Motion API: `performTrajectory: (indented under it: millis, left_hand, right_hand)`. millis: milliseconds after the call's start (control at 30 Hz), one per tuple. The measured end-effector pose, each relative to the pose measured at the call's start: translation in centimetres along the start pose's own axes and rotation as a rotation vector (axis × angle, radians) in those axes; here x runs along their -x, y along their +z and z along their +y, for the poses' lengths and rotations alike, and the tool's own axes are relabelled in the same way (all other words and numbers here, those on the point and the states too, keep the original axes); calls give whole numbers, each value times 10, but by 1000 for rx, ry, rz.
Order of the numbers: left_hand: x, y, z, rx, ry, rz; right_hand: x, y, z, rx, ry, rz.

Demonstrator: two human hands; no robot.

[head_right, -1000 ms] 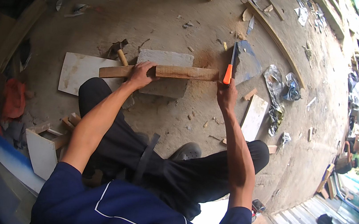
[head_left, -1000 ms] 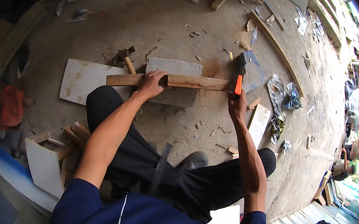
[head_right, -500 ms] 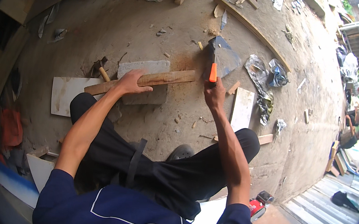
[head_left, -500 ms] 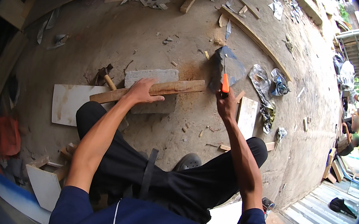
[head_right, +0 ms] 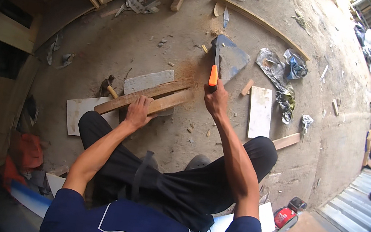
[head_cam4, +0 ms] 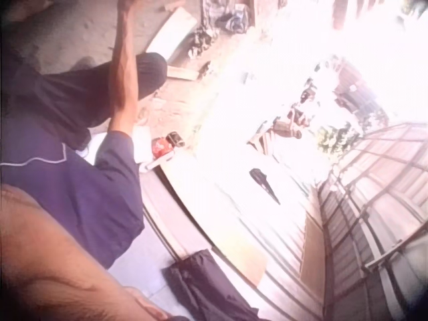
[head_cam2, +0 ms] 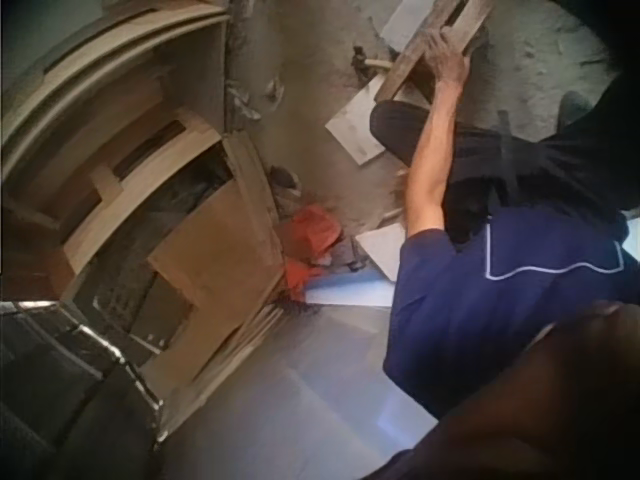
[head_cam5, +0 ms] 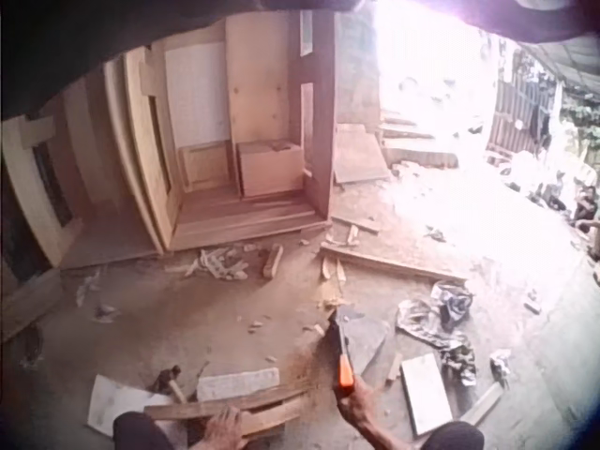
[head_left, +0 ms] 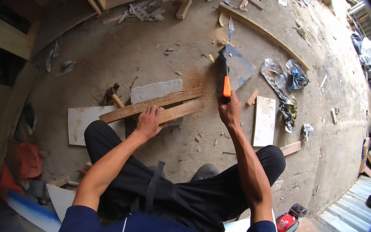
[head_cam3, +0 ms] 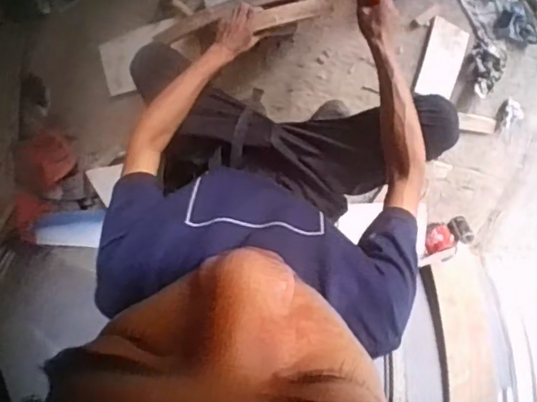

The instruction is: The person sits on the floor and uses a hand saw to cut a small wooden plank resting on a concrete block. They hold the wood steady with one hand and saw with the other, then reposition the plank to continue cutting.

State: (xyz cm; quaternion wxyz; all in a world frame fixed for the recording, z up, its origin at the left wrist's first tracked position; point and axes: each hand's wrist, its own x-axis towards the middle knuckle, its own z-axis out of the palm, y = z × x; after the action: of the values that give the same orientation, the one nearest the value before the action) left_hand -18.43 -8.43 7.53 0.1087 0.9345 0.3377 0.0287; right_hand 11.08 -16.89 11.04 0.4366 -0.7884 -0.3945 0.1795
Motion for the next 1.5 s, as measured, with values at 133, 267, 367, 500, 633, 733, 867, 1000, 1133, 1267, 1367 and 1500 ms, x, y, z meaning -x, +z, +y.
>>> performTrajectory:
  millis: [133, 267, 367, 500, 633, 733, 867, 1000, 1133, 1267, 1367, 1500]
  left_hand:
    - [10, 24, -5, -20, 52, 99]
    - [9, 34, 2, 44, 2, 170]
    - [1, 47, -1, 10, -60, 103]
    - [-7, 60, -8, -77, 12, 193]
    - [-7, 68, -12, -56, -10, 150]
    - [-7, 67, -13, -34, -61, 168]
    - [-5, 58, -11, -30, -216, 130]
    - [-2, 45, -20, 34, -248, -2]
    - [4, 25, -51, 37, -206, -113]
    - [16, 23, -75, 111, -231, -71]
    - [22, 30, -77, 157, -216, -2]
    - [27, 37, -73, 154, -214, 72]
  right_hand:
    - [1, 6, 4, 31, -1, -24]
    - [8, 17, 19, 85, -24, -34]
    - [13, 29, 37, 130, -46, -65]
    - [16, 38, 52, 198, -34, -144]
    - [19, 46, 67, 226, -72, -195]
    - [21, 49, 69, 203, -43, -250]
    - [20, 56, 59, 93, -61, -246]
    - [23, 62, 47, 61, -26, -214]
    - [26, 74, 65, 119, -65, -182]
    - [29, 83, 69, 42, -148, -85]
    - [33, 83, 64, 84, -178, -62]
    - [35, 84, 53, 86, -16, -76]
